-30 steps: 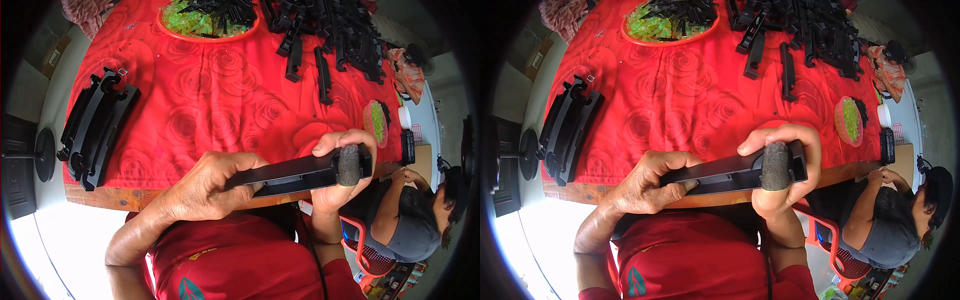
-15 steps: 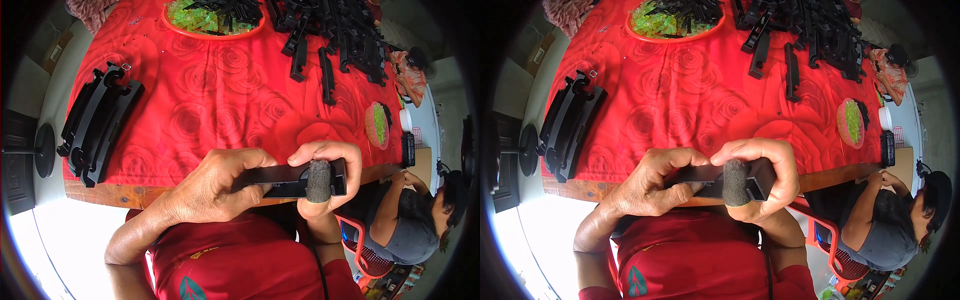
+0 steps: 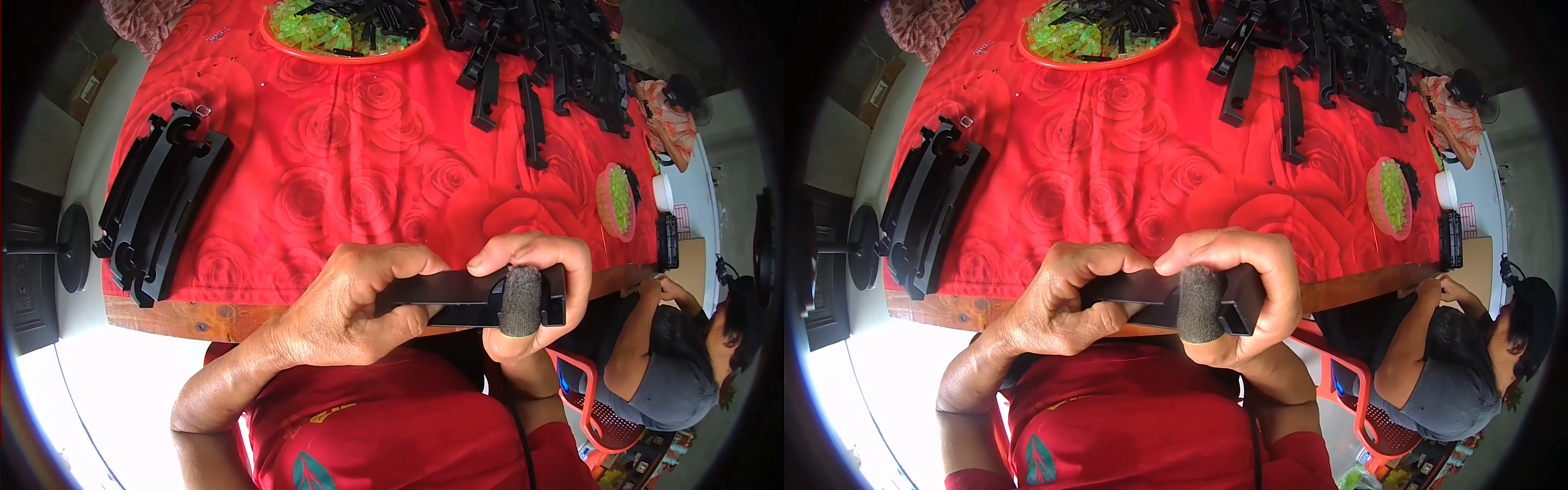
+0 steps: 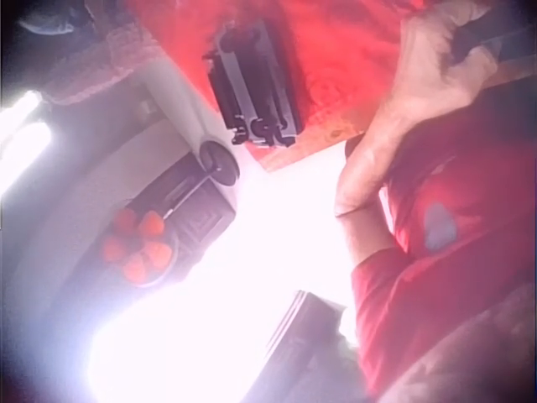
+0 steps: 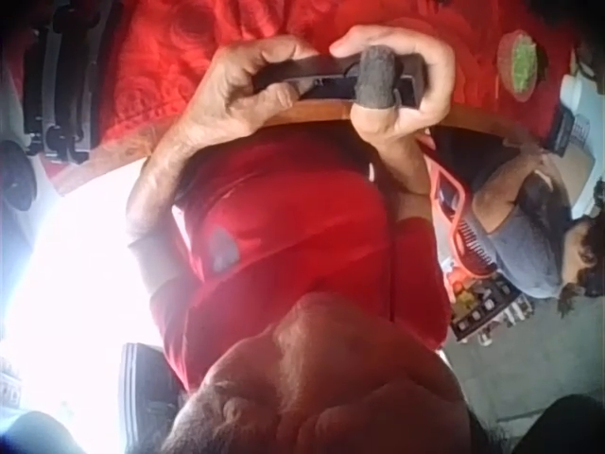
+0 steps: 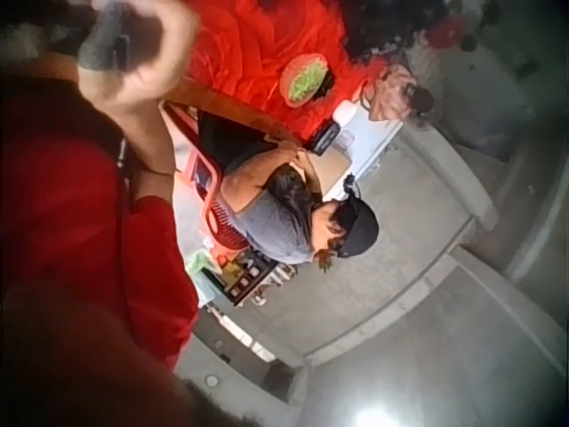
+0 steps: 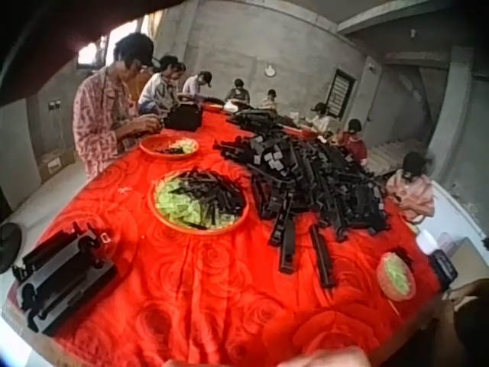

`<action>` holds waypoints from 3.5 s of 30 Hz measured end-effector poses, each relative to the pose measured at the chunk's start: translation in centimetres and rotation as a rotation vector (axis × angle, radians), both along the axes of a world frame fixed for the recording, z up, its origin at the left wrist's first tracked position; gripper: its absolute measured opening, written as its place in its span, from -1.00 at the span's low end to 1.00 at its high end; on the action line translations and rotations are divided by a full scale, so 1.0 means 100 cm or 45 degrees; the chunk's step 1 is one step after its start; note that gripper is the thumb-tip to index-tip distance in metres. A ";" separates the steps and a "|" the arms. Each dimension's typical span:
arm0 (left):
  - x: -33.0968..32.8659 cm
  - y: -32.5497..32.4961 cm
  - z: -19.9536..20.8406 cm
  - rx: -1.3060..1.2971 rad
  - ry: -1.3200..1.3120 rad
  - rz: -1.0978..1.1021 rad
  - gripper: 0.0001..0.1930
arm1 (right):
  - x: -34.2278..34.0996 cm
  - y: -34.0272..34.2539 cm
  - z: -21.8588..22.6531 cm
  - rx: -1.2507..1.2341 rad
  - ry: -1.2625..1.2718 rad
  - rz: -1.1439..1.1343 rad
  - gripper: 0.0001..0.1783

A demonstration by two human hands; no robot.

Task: The person wipes the interior of black plastic housings by hand, inserts a spirit level vial into the housing slot, and fits a plastic component into the casing.

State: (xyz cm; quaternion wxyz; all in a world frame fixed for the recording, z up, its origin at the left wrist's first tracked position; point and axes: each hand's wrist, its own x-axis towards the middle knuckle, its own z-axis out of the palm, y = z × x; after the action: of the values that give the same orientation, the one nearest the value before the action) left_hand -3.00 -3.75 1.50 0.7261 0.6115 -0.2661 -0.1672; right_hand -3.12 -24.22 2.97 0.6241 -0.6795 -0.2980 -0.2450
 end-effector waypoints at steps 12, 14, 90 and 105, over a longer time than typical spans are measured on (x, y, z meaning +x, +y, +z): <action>0.000 0.000 -0.006 -0.016 -0.003 -0.040 -0.80 | 0.000 -0.005 0.009 -0.120 0.043 0.000 -0.77; -0.001 -0.001 -0.013 -0.044 0.046 -0.075 -0.80 | -0.001 -0.006 0.011 -0.178 0.042 -0.015 -0.77; 0.012 0.015 0.010 0.590 -0.011 0.239 -0.88 | 0.022 -0.003 -0.007 -0.118 0.329 -0.271 -0.91; 0.013 0.014 0.011 0.682 -0.173 0.278 -0.86 | 0.027 0.004 -0.023 0.057 0.535 -0.110 -0.92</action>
State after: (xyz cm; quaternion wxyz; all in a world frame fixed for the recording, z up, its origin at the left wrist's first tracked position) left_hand -1.72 -2.37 2.57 0.5333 0.8161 -0.1930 -0.1111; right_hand -0.42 -23.81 0.66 0.6764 -0.7137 -0.1265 -0.1312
